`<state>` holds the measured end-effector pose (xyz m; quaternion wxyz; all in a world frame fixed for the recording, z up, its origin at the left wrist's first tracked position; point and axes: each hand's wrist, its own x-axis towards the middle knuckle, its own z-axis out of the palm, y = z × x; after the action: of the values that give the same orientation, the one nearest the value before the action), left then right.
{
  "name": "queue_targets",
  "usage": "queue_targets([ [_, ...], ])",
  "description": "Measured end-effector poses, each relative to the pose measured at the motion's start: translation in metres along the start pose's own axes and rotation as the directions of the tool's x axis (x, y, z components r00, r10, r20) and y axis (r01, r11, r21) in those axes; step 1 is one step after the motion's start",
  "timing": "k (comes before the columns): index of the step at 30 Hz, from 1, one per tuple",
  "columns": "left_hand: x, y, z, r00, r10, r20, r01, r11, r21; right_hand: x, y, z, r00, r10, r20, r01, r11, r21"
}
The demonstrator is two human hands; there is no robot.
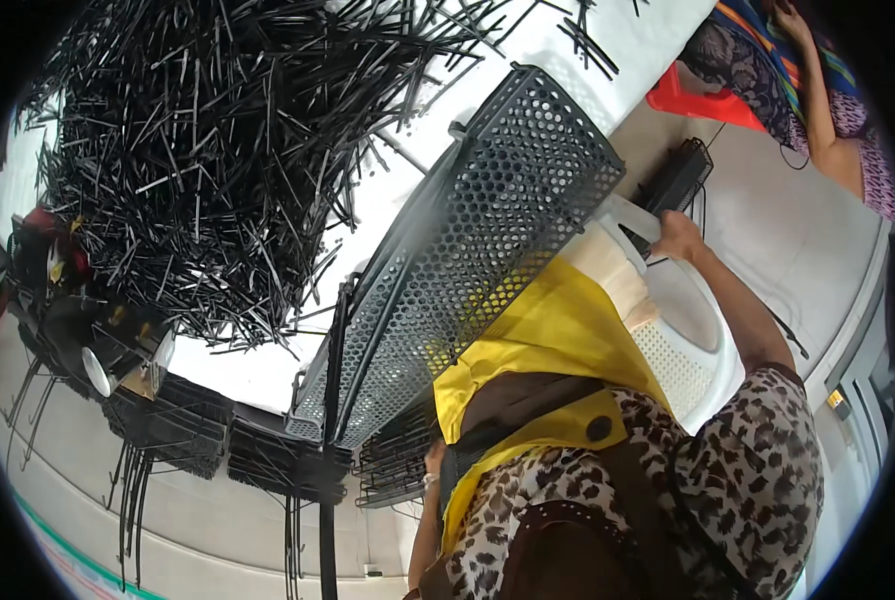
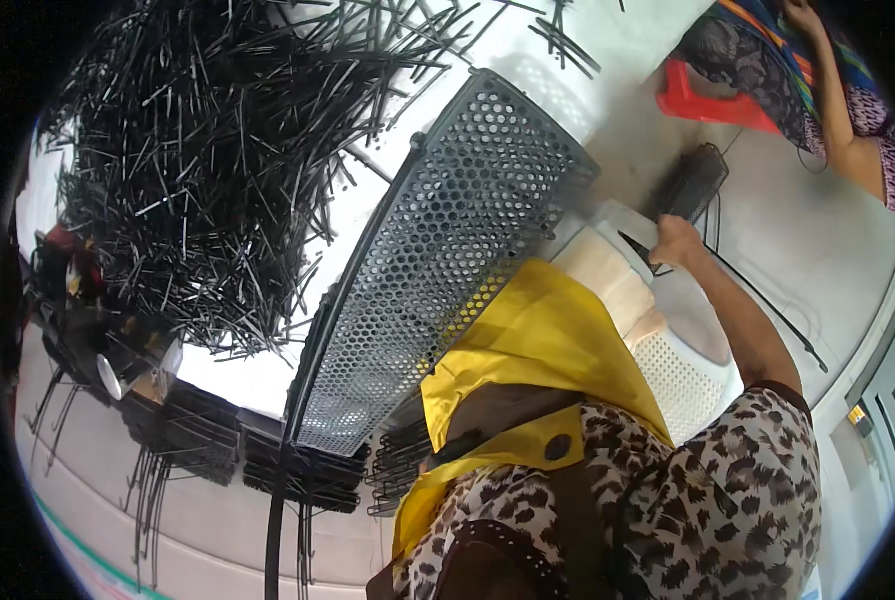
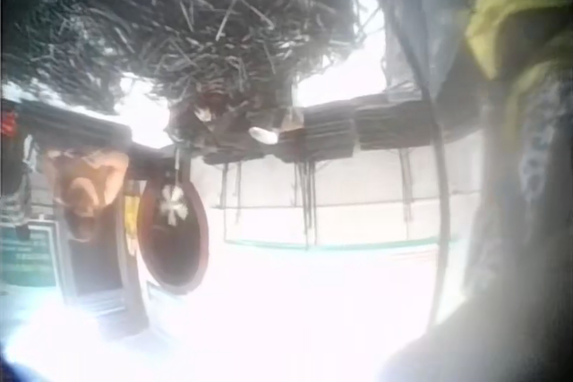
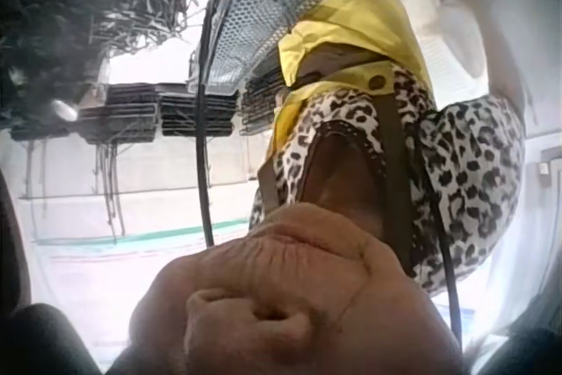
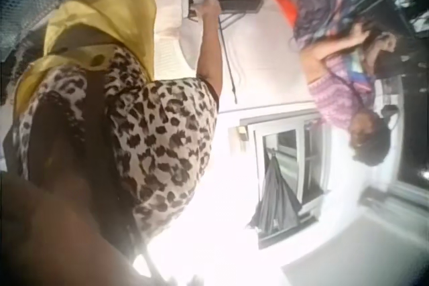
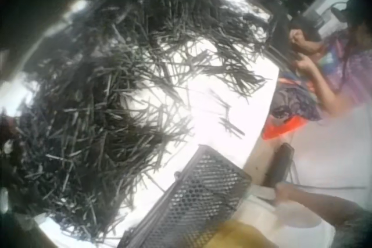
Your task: Assembling metal mesh components onto a frame by hand.
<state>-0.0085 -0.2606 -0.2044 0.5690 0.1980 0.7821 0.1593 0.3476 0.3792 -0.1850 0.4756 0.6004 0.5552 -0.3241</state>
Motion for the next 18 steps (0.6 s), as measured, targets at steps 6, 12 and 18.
queue_targets([
  [6, -0.070, -0.020, -0.031, 0.984, -0.167, 0.069, 0.179, 0.947, -0.268, -0.018, 0.015, 0.013, 0.977, -0.101, -0.189, 0.061, 0.977, -0.205],
  [12, -0.130, -0.020, -0.059, 0.914, -0.370, 0.165, 0.399, 0.754, -0.521, -0.007, 0.022, 0.023, 0.984, -0.099, -0.151, 0.048, 0.951, -0.307],
  [18, -0.111, 0.029, -0.049, 0.796, -0.519, 0.311, 0.564, 0.450, -0.692, -0.016, 0.017, 0.016, 0.986, -0.024, -0.167, -0.029, 0.953, -0.303],
])
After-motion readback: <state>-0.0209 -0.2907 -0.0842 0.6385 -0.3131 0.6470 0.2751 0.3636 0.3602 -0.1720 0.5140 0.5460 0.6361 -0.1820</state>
